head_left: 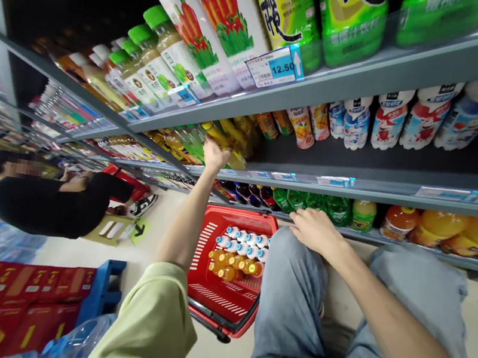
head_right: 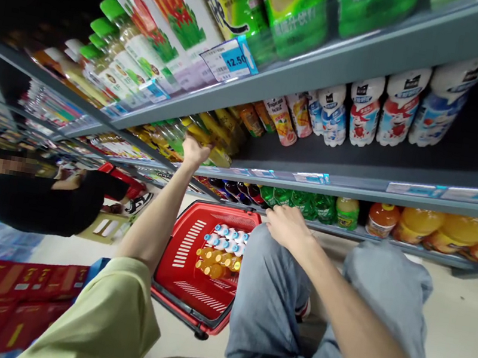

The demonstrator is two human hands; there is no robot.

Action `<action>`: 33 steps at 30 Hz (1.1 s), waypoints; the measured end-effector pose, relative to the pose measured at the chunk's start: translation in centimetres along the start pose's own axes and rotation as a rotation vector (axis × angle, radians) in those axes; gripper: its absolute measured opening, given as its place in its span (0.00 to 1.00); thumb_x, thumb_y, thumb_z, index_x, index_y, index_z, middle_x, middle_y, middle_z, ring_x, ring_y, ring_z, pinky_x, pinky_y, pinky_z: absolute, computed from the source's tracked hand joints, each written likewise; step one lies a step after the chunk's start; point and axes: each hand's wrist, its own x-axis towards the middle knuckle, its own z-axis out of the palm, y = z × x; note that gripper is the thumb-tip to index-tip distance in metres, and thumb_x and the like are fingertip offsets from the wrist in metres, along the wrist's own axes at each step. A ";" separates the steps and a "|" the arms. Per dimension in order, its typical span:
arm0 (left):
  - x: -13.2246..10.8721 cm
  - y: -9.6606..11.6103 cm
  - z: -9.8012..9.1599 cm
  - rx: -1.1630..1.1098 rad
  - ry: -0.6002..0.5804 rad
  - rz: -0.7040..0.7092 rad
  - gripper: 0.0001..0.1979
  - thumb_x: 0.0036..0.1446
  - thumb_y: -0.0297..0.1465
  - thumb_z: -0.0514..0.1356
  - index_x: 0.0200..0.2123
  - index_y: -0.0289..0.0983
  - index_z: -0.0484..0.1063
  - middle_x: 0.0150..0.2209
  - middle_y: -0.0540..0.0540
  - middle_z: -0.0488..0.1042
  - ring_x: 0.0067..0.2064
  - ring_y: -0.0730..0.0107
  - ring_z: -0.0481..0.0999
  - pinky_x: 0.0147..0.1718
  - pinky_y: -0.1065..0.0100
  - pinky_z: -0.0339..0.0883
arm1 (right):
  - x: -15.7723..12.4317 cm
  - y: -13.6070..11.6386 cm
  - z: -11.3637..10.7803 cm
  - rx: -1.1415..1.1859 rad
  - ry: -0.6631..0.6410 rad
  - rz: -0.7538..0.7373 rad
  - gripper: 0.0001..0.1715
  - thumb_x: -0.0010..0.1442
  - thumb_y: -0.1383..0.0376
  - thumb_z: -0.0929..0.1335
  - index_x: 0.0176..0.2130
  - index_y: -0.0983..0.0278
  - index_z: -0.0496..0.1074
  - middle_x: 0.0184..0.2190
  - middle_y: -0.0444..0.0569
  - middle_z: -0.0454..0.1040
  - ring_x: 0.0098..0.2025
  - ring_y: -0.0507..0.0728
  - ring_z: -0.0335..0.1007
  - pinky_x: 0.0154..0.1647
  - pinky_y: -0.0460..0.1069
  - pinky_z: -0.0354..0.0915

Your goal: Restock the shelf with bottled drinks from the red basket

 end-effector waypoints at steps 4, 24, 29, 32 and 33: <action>-0.5 0.6 -0.1 0.073 0.002 -0.076 0.38 0.52 0.33 0.69 0.62 0.25 0.59 0.60 0.22 0.69 0.65 0.35 0.69 0.64 0.40 0.65 | 0.1 -0.1 0.1 0.005 0.005 0.003 0.18 0.72 0.64 0.63 0.55 0.68 0.75 0.51 0.58 0.79 0.54 0.68 0.77 0.48 0.56 0.71; -9.2 -7.9 -1.2 0.109 0.042 0.123 0.21 0.65 0.32 0.55 0.60 0.35 0.65 0.50 0.37 0.77 0.54 0.56 0.75 0.61 0.55 0.66 | 0.2 -0.4 0.1 0.012 -0.022 -0.021 0.18 0.73 0.68 0.60 0.53 0.68 0.75 0.50 0.58 0.80 0.53 0.66 0.78 0.47 0.55 0.72; -12.9 -14.2 -3.9 0.224 -0.085 -0.064 0.17 0.70 0.38 0.52 0.54 0.36 0.70 0.41 0.41 0.80 0.43 0.60 0.80 0.49 0.60 0.72 | 0.4 -0.5 0.7 0.013 -0.042 -0.032 0.21 0.75 0.61 0.59 0.53 0.67 0.76 0.51 0.59 0.79 0.53 0.67 0.78 0.48 0.55 0.71; -15.3 -18.5 -5.2 0.339 -0.234 -0.216 0.15 0.72 0.37 0.52 0.49 0.34 0.73 0.38 0.43 0.79 0.40 0.62 0.80 0.46 0.59 0.74 | 0.5 -1.1 1.4 0.049 -0.044 -0.049 0.26 0.76 0.53 0.58 0.59 0.66 0.73 0.53 0.60 0.78 0.55 0.67 0.76 0.52 0.57 0.71; -16.2 -20.0 -5.5 0.377 -0.296 -0.256 0.14 0.72 0.37 0.54 0.48 0.34 0.74 0.39 0.43 0.79 0.41 0.63 0.80 0.46 0.58 0.75 | 0.5 -1.4 1.7 0.062 -0.045 -0.063 0.28 0.76 0.52 0.58 0.61 0.65 0.71 0.54 0.59 0.77 0.56 0.67 0.75 0.53 0.57 0.70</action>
